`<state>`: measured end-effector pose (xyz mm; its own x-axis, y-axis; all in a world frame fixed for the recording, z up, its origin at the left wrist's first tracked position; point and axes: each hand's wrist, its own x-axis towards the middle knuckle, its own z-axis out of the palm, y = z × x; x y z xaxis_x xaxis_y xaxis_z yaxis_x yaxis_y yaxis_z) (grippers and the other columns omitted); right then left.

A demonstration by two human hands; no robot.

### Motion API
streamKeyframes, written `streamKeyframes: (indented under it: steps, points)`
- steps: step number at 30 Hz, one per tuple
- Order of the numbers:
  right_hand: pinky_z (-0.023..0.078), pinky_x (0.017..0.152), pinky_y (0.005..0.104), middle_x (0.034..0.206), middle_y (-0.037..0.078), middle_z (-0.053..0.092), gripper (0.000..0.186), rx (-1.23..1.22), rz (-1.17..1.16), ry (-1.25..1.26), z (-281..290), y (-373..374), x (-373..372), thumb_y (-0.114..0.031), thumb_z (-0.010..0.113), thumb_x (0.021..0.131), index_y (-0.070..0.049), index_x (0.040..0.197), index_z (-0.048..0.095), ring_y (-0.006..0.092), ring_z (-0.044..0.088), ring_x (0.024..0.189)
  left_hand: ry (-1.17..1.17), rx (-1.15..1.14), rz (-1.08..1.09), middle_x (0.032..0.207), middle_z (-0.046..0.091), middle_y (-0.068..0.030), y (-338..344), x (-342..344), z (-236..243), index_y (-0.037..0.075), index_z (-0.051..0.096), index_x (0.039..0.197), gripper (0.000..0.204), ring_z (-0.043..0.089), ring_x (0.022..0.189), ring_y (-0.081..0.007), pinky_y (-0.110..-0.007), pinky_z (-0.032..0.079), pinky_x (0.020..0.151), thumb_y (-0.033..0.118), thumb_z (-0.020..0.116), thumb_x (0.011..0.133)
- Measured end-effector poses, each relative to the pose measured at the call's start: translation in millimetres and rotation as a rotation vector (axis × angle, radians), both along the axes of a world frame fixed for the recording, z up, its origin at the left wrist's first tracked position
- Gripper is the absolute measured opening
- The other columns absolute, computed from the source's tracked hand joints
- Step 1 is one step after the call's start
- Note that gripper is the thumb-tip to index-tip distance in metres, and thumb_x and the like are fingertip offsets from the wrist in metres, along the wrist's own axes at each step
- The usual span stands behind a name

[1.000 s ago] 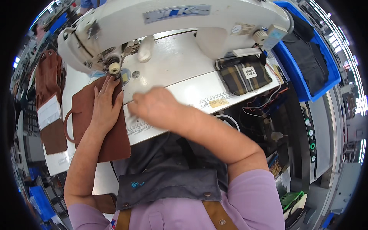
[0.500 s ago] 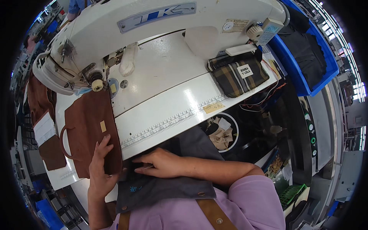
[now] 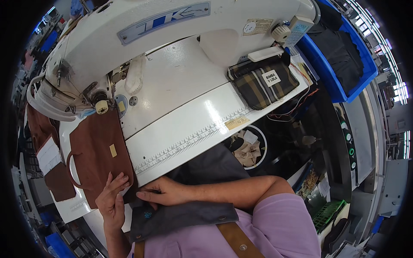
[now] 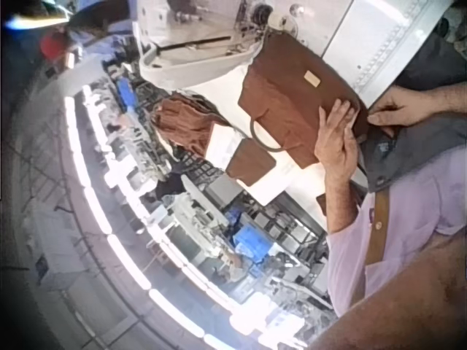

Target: The person sews the edges of brown fabric tote bags using an industrial sewing machine. They guide the fabric under the needle, stitch along the seams, and trim excess threads with scissors. The finished bags are stacked on the table.

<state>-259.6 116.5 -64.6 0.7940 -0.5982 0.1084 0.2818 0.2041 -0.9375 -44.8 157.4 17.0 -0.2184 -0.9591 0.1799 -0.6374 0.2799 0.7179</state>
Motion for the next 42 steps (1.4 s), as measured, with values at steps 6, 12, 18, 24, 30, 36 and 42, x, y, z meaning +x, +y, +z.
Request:
streamKeyframes:
  steps: [6,12,18,24,30,36,42]
  points:
    - [0.045,0.061,0.0277,0.064,0.0,0.062,0.047,0.055,0.001,0.069,11.8,-1.8,-2.7,-0.027,0.056,0.11,-0.004,0.069,0.06,0.0075,0.056,0.063,0.268,-0.064,0.174,0.106,0.076,-0.0245,3.5,7.6,-4.6,-0.013,0.072,0.099,0.034,0.075,0.106,-0.0338,-0.054,0.049,0.109,0.013,0.051,0.103]
    - [0.045,0.063,0.0261,0.067,-0.001,0.063,0.038,0.102,-0.067,0.174,17.8,1.7,-8.4,-0.017,0.059,0.108,-0.004,0.072,0.064,0.0065,0.056,0.066,0.275,-0.101,0.222,0.109,0.076,-0.0226,1.1,10.7,-5.2,-0.009,0.073,0.1,0.024,0.076,0.101,-0.0306,-0.046,0.057,0.101,0.011,0.06,0.102]
    - [0.046,0.062,0.0248,0.068,-0.001,0.065,0.03,0.071,-0.074,0.213,13.2,5.1,-7.4,-0.014,0.064,0.105,-0.004,0.076,0.066,0.005,0.057,0.065,-0.286,-0.36,0.006,0.12,0.076,-0.0037,8.7,-2.8,-16.5,0.01,0.078,0.109,0.021,0.071,0.119,-0.0217,-0.049,0.047,0.113,0.015,0.075,0.089]
    - [0.05,0.065,0.0246,0.07,0.0,0.068,0.02,0.141,-0.085,0.173,17.7,6.1,-9.1,-0.012,0.065,0.104,-0.002,0.087,0.069,0.0056,0.063,0.069,-0.426,-0.465,-0.031,0.122,0.076,-0.0033,17.6,-9.9,-35.9,0.012,0.077,0.112,0.028,0.07,0.122,-0.023,-0.05,0.045,0.116,0.024,0.079,0.087]
    - [0.051,0.064,0.025,0.07,0.0,0.068,0.017,0.141,-0.067,0.208,19.7,5.8,-10.3,-0.009,0.064,0.103,-0.002,0.088,0.069,0.0059,0.063,0.068,-0.432,-0.396,-0.039,0.132,0.072,-0.0018,21.0,-10.2,-34.7,0.014,0.075,0.123,0.04,0.066,0.127,-0.0199,-0.05,0.043,0.117,0.036,0.076,0.089]
    - [0.051,0.063,0.0247,0.07,0.0,0.068,0.019,0.108,-0.01,0.231,19.6,2.7,-10.3,-0.008,0.063,0.102,-0.001,0.086,0.069,0.0055,0.063,0.067,-0.566,-0.509,-0.031,0.133,0.071,-0.0024,22.3,-7.3,-46.0,0.014,0.074,0.125,0.034,0.066,0.127,-0.0199,-0.049,0.044,0.116,0.028,0.07,0.094]
    - [0.053,0.062,0.0271,0.07,0.004,0.066,0.01,-0.008,-0.009,0.255,34.3,0.8,-14.3,-0.01,0.069,0.1,-0.001,0.097,0.071,0.0096,0.065,0.066,-0.54,-0.527,-0.027,0.129,0.074,-0.0035,18.2,-8.6,-44.2,0.014,0.075,0.122,0.028,0.069,0.124,-0.0191,-0.047,0.047,0.114,0.021,0.065,0.097]
